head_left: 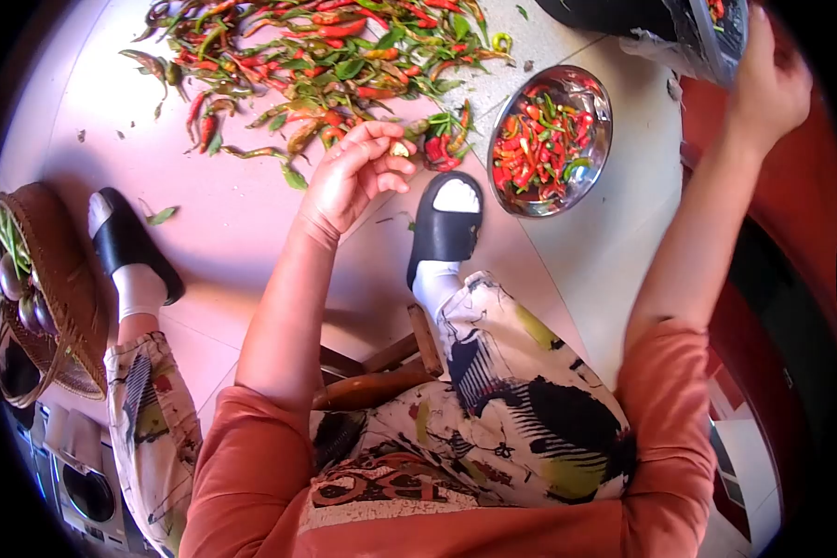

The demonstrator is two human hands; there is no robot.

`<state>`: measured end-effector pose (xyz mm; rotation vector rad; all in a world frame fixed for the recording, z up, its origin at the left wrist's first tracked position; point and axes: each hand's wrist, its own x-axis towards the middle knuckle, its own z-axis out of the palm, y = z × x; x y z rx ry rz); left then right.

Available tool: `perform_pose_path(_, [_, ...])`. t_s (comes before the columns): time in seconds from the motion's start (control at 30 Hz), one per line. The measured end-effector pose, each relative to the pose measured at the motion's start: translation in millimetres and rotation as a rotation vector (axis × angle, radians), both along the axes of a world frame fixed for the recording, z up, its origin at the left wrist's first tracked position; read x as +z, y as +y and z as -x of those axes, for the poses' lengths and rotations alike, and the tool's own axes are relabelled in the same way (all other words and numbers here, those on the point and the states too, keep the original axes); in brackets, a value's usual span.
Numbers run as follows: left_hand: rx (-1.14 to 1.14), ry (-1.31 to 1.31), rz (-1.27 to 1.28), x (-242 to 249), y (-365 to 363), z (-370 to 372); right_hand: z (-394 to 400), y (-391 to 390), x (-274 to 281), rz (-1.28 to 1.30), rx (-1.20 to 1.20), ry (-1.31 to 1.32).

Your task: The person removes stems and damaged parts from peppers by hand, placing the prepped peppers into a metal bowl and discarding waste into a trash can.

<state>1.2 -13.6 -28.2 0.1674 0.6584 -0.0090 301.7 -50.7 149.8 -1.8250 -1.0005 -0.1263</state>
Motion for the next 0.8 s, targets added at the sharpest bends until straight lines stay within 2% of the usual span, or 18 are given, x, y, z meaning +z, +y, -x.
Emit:
perform_pose_path(0.03, [-0.045,0.053,-0.008,-2,-5,0,-12,-22,-8,0.113,-0.065,-0.185])
perform_pose_path(0.07, [-0.186,0.157,-0.061,-2,-15,-3,-23,-44,-16,0.214,-0.142,-0.372])
perform_pose_path(0.1, [-0.334,0.259,-0.115,0,-30,-7,5,-54,-30,0.417,-0.1,-0.104])
perform_pose_path(0.13, [-0.381,0.269,-0.132,8,-44,-13,38,-58,-46,0.604,-0.045,0.175])
perform_pose_path(0.2, [-0.323,0.185,-0.058,30,-80,-30,83,-65,-73,0.958,0.096,0.738])
perform_pose_path(0.23, [-0.366,0.165,-0.035,41,-94,-42,86,-72,-83,0.963,0.101,0.738])
perform_pose_path(0.3, [-0.373,0.111,-0.055,56,-117,-56,83,-81,-103,0.874,0.285,0.723])
perform_pose_path(0.37, [-0.448,0.048,-0.215,52,-125,-54,94,-75,-117,1.091,0.37,0.636])
perform_pose_path(0.43, [-0.499,0.069,-0.176,42,-113,-42,113,-67,-135,1.308,0.435,0.462])
perform_pose_path(0.47, [-0.552,0.091,-0.134,35,-103,-33,124,-62,-143,1.434,0.406,0.331])
perform_pose_path(0.5, [-0.499,0.155,-0.118,28,-97,-24,133,-62,-152,1.499,0.359,0.264])
perform_pose_path(0.57, [-0.496,0.322,-0.232,18,-85,-15,143,-66,-161,1.44,0.221,0.31])
perform_pose_path(0.6, [-0.498,0.32,-0.225,14,-79,-11,148,-69,-166,1.447,0.219,0.311])
perform_pose_path(0.67, [-0.359,0.473,-0.166,7,-69,-7,157,-75,-173,1.326,0.104,0.297])
perform_pose_path(0.77, [-0.204,0.516,-0.127,-1,-64,-2,162,-82,-181,1.189,0.109,0.285])
perform_pose_path(0.8, [-0.131,0.515,-0.101,0,-60,-2,159,-82,-180,1.114,0.114,0.417])
